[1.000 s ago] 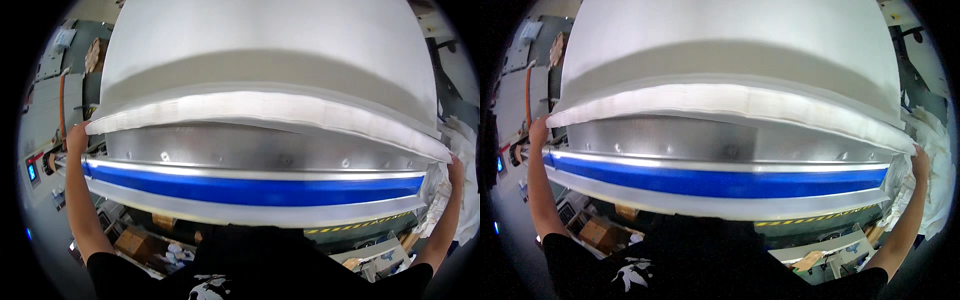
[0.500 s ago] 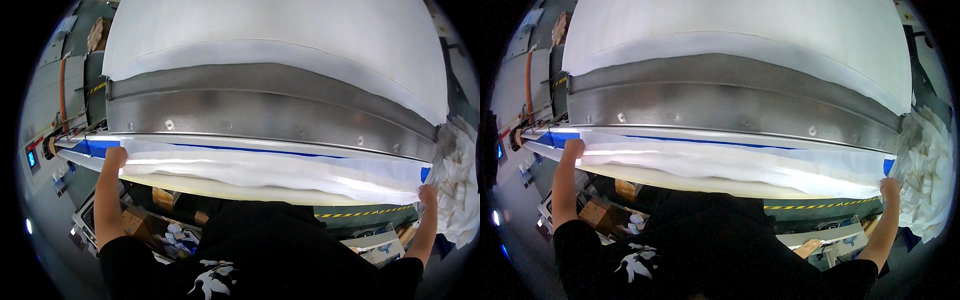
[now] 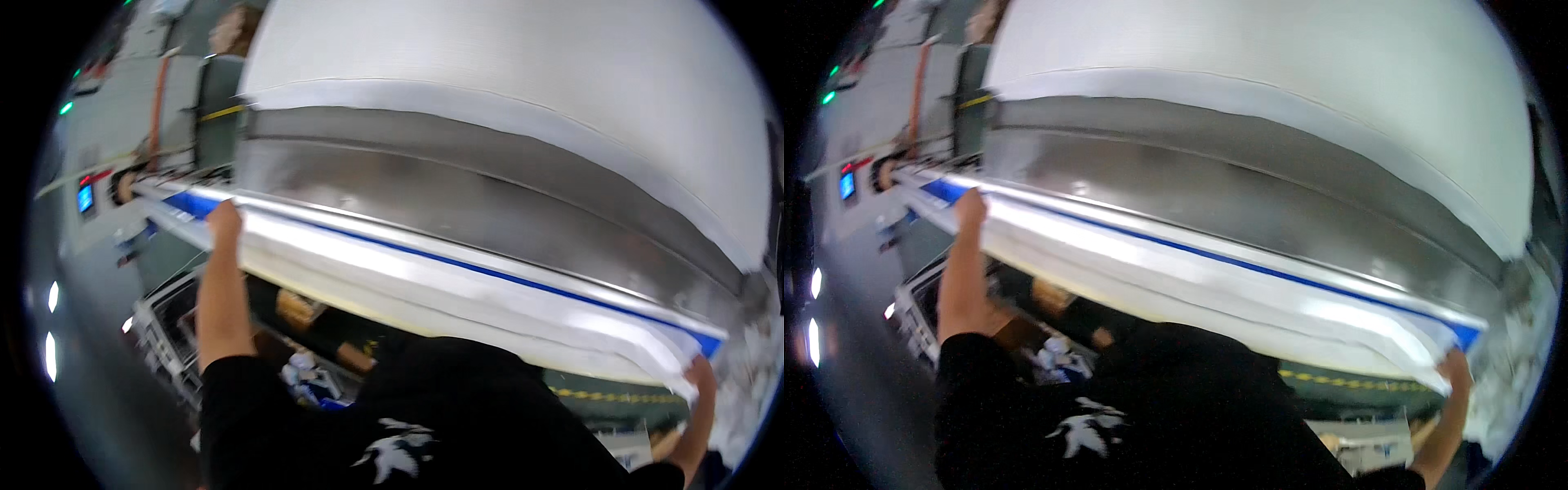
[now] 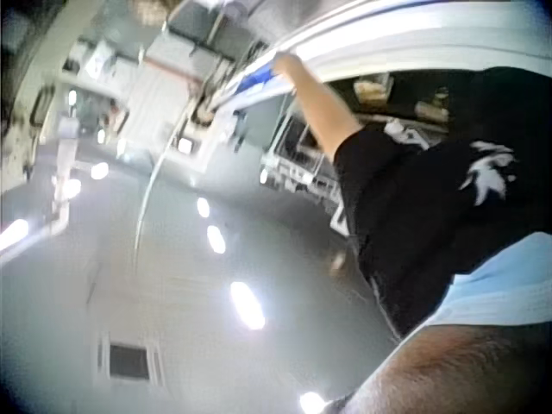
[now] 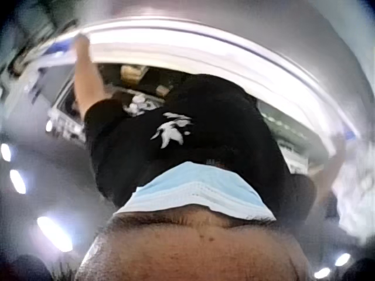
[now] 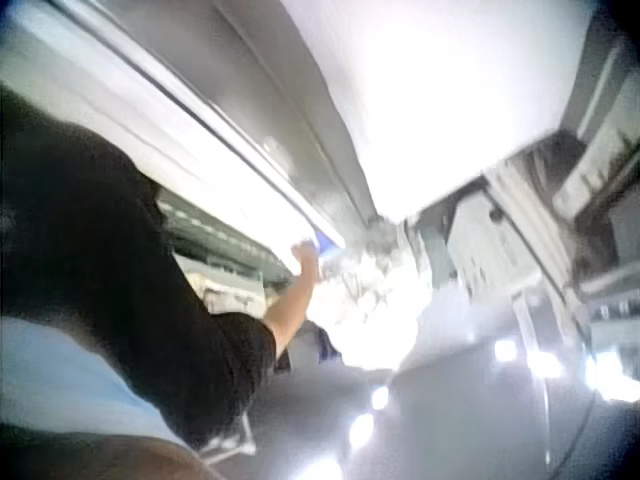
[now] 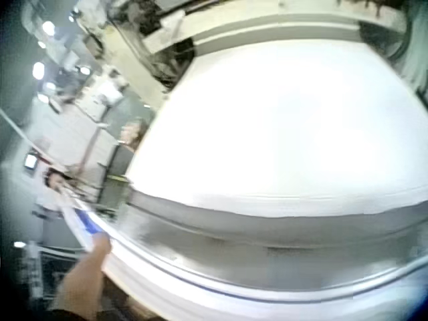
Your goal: The person repeatedly picks up individual white sheets from a stack and feeds them into a large industrial machine. They align each sheet by hand before inserting it into the machine's input slot.
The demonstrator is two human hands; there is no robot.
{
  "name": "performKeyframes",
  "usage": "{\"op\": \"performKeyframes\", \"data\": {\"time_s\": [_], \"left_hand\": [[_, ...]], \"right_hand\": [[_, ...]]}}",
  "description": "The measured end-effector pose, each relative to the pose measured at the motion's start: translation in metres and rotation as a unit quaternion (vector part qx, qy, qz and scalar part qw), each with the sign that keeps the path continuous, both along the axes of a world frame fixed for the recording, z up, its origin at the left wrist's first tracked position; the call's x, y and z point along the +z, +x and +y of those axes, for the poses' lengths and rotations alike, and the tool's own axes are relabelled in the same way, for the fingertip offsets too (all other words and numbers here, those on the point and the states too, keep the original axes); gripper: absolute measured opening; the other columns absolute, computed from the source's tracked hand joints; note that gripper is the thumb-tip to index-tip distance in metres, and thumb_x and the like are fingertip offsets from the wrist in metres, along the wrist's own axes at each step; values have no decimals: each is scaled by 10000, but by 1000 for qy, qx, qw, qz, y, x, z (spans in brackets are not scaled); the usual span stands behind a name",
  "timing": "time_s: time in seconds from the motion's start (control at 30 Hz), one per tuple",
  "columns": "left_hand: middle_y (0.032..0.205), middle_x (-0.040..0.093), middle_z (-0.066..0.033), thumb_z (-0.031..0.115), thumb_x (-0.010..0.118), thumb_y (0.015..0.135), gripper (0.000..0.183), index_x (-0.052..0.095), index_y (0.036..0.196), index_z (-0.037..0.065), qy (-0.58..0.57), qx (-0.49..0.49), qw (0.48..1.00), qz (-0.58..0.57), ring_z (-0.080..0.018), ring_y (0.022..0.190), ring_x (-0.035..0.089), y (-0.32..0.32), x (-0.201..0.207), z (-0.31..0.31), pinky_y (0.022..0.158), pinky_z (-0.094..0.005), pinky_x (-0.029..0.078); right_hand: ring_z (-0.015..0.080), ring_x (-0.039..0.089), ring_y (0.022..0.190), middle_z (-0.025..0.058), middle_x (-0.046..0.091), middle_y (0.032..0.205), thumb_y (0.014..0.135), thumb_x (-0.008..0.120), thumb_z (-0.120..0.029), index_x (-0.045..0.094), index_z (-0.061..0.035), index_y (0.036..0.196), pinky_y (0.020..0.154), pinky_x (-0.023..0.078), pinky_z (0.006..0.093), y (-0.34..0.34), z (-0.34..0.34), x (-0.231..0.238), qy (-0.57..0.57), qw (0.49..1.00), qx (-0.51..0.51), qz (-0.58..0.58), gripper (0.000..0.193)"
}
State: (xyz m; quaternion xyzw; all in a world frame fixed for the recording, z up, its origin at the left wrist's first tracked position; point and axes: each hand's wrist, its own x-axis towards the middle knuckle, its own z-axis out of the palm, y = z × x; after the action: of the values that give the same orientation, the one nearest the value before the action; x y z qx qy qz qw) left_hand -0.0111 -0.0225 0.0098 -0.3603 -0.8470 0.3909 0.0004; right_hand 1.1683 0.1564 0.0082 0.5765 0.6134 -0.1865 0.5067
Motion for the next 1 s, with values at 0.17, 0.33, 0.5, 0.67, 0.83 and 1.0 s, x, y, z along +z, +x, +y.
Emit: {"op": "performKeyframes", "data": {"time_s": [0.17, 0.33, 0.5, 0.67, 0.83, 1.0], "left_hand": [[1088, 649, -108, 147, 663, 765, 389, 604, 1149, 139, 46, 22, 995, -83, -318, 986, 618, 23, -25, -2, 821, -423, 492], [1120, 632, -133, 188, 479, 848, 340, 599, 1162, 140, 22, 13, 997, -71, -333, 989, 613, 57, -33, 28, 830, -439, 484], [1161, 612, -142, 193, 468, 840, 371, 592, 1187, 144, 124, 10, 988, -87, -340, 1000, 606, 47, -52, 23, 833, -442, 479], [1159, 591, -144, 243, 557, 840, 370, 580, 1175, 86, 287, -130, 942, -120, -318, 1052, 557, 76, -76, 69, 896, -423, 444], [1221, 540, -152, 293, 483, 903, 386, 522, 1204, 55, 369, -164, 902, -151, -323, 1155, 478, 125, -63, 133, 997, -453, 355], [1240, 520, -121, 264, 499, 889, 352, 538, 1170, 54, 501, -163, 834, -161, -292, 1195, 453, 127, -93, 131, 1062, -444, 290]], "right_hand": [[357, 619, 975, 196, 650, 1051, 544, 733, -246, 679, -28, 1004, 832, 495, 425, -145, 42, 14, -134, 988, -59, -51, 512], [349, 632, 875, 168, 668, 930, 536, 712, -262, 664, -73, 938, 767, 510, 402, -143, 37, 6, -43, 993, -70, 85, 447], [332, 639, 826, 157, 666, 843, 593, 649, -180, 656, -87, 811, 728, 513, 415, -131, 20, -11, 35, 995, -57, 71, 237], [373, 618, 790, 171, 655, 807, 668, 599, -171, 645, -68, 769, 703, 500, 448, -208, 27, -31, 33, 988, 46, 142, 151], [368, 623, 730, 166, 649, 738, 767, 604, -205, 646, -55, 770, 656, 493, 438, -385, 61, -10, 120, 949, 8, 291, 156], [371, 606, 775, 170, 642, 808, 820, 549, -231, 638, -79, 869, 693, 476, 457, -604, 94, -3, 95, 896, 111, 419, 183]]}}
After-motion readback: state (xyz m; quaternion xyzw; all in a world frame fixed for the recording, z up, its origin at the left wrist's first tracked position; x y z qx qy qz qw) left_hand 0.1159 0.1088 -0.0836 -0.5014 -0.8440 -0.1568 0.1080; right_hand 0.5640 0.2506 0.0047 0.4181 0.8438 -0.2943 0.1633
